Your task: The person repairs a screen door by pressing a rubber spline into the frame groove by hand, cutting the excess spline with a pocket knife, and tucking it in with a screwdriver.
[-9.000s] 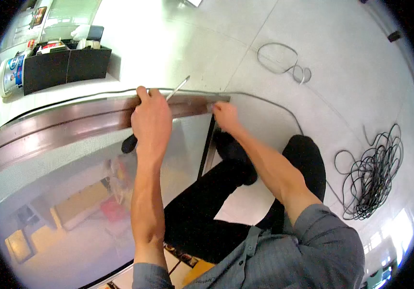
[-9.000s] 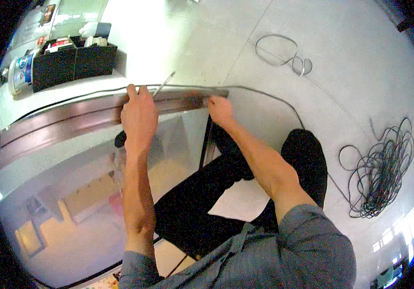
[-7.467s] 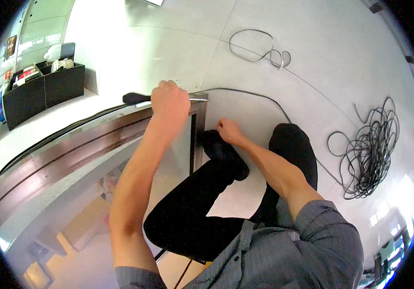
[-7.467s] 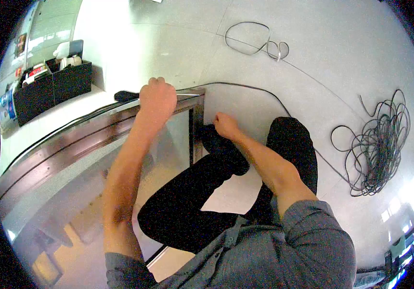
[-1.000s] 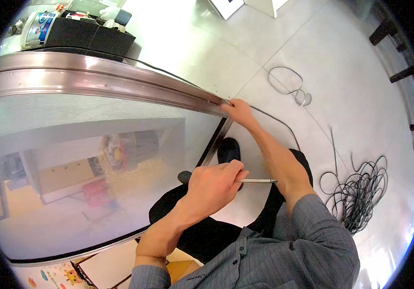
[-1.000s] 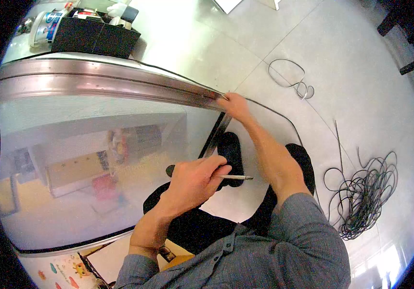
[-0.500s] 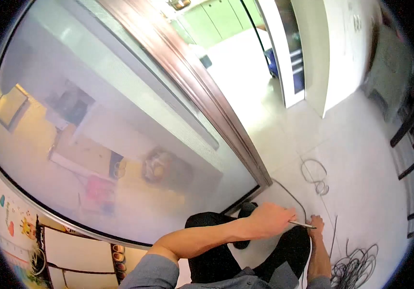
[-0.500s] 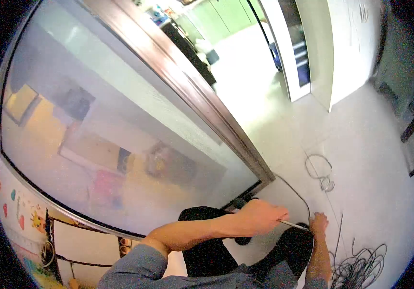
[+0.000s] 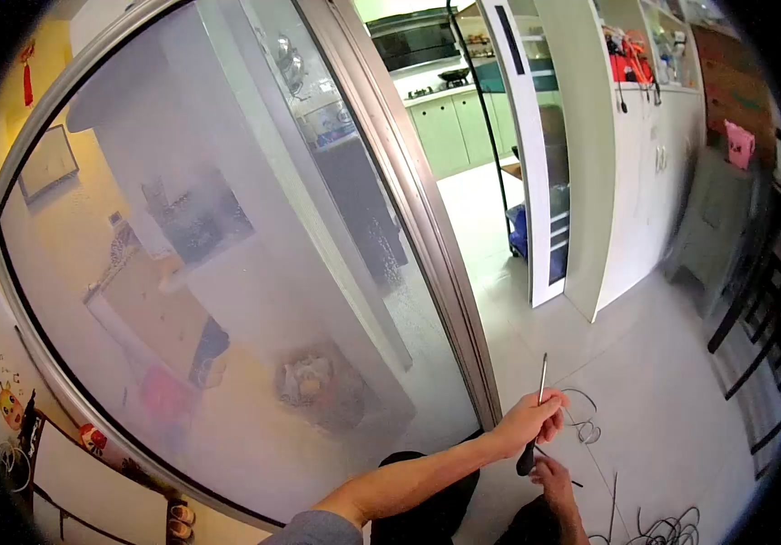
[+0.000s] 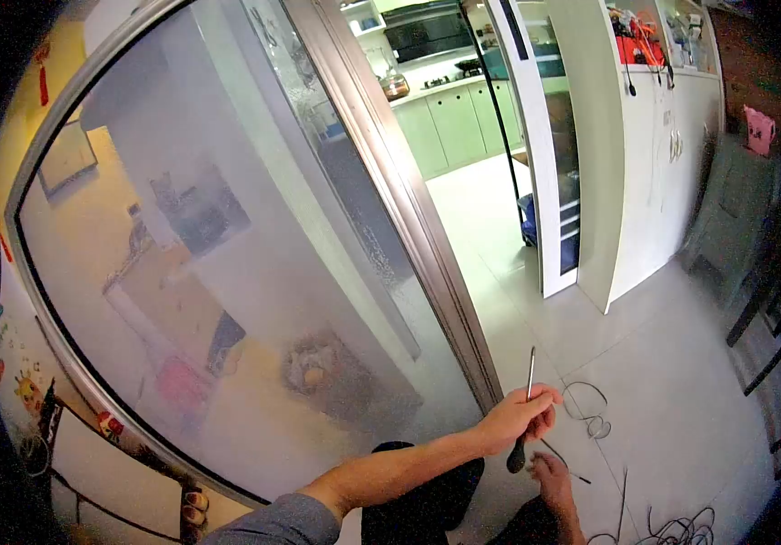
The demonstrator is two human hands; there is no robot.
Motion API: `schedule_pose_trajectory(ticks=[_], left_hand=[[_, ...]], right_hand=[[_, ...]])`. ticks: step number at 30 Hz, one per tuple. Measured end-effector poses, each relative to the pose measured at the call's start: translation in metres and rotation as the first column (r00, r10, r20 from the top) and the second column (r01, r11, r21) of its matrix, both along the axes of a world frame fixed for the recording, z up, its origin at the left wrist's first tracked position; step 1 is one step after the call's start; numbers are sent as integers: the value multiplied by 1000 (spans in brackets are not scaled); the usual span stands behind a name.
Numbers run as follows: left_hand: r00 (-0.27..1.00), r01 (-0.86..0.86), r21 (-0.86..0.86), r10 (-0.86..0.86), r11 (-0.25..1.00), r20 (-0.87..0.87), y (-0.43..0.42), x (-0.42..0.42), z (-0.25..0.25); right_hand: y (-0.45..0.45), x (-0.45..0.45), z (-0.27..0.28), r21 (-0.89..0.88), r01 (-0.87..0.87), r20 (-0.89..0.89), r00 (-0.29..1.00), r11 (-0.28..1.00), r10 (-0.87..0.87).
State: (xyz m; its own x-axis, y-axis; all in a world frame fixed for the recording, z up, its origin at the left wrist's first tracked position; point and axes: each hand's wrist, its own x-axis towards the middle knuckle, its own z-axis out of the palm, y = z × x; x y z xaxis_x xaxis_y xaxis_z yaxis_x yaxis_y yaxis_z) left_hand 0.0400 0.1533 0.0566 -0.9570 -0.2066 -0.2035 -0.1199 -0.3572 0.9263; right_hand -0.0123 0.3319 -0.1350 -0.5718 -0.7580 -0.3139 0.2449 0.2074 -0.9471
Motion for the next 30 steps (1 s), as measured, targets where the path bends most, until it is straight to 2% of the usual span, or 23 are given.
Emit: schedule_pose_trajectory(ticks=[1,3,4,6,7,9,10,11,12,13,14,15,16,17,18,20,21,23,24,27,29,30], left_hand=[[1000,4,-5,-4,1000,-6,-3,-2,-4],[993,-90,44,94,995,-77,-9,-6,-4],[993,-86,41,90,995,-82,-14,-5,-2],[992,-82,23,84,996,-97,-24,-2,1],[992,-76,25,78,997,-97,-29,-1,5],[992,-127,-55,126,990,-28,-33,5,11],[983,-174,-85,177,981,39,-33,6,13],[981,-182,-100,187,978,48,-35,8,16],[982,-167,-105,175,980,71,-38,6,15],[986,-160,-77,163,984,42,-39,7,2],[972,-170,-46,176,984,155,-37,7,13],[994,-103,-181,110,978,29,-34,12,15],[999,-41,-201,40,979,-6,-32,10,7],[998,-28,-135,35,990,54,-29,5,5],[997,38,-137,-27,990,77,-30,2,3],[985,34,-154,-7,987,173,-10,-1,8],[975,14,-176,26,984,221,-3,-2,11],[965,62,-176,-14,982,263,1,-15,1],[953,98,-183,-39,978,302,7,-18,-8],[926,194,-204,-110,959,361,10,-21,-29],[907,264,-197,-174,944,383,15,-27,-42],[863,318,-214,-188,924,469,18,-29,-46]], right_hand=[[-16,8,41,-5,4,-6,1000,1000,-4],[-33,18,108,-434,103,269,963,895,19],[-39,18,105,-437,105,265,964,893,16],[-54,16,91,-413,55,60,998,909,-33],[-55,14,89,-411,60,59,997,910,-39],[-51,10,84,-228,5,-244,968,974,-62],[-49,9,74,-91,107,-293,947,990,-130],[-42,4,55,-59,132,-343,928,989,-145],[-34,2,56,28,167,-386,911,986,-143],[-22,2,34,129,185,-378,918,974,-124],[-9,-1,27,147,146,-410,909,978,-74],[5,-4,-6,181,169,-510,858,969,-54],[29,1,-26,328,199,-567,823,924,24],[50,-1,-60,377,262,-675,735,889,70],[76,5,-90,291,379,-721,691,878,-59],[126,22,-125,503,483,-609,786,717,-103],[148,37,-138,525,490,-597,795,696,-110],[184,49,-162,699,492,-528,844,519,-89],[201,54,-169,720,498,-525,846,482,-91],[235,57,-174,726,501,-514,850,471,-112],[241,38,-175,718,475,-493,863,509,-111],[233,26,-180,669,493,-529,841,556,-110]])
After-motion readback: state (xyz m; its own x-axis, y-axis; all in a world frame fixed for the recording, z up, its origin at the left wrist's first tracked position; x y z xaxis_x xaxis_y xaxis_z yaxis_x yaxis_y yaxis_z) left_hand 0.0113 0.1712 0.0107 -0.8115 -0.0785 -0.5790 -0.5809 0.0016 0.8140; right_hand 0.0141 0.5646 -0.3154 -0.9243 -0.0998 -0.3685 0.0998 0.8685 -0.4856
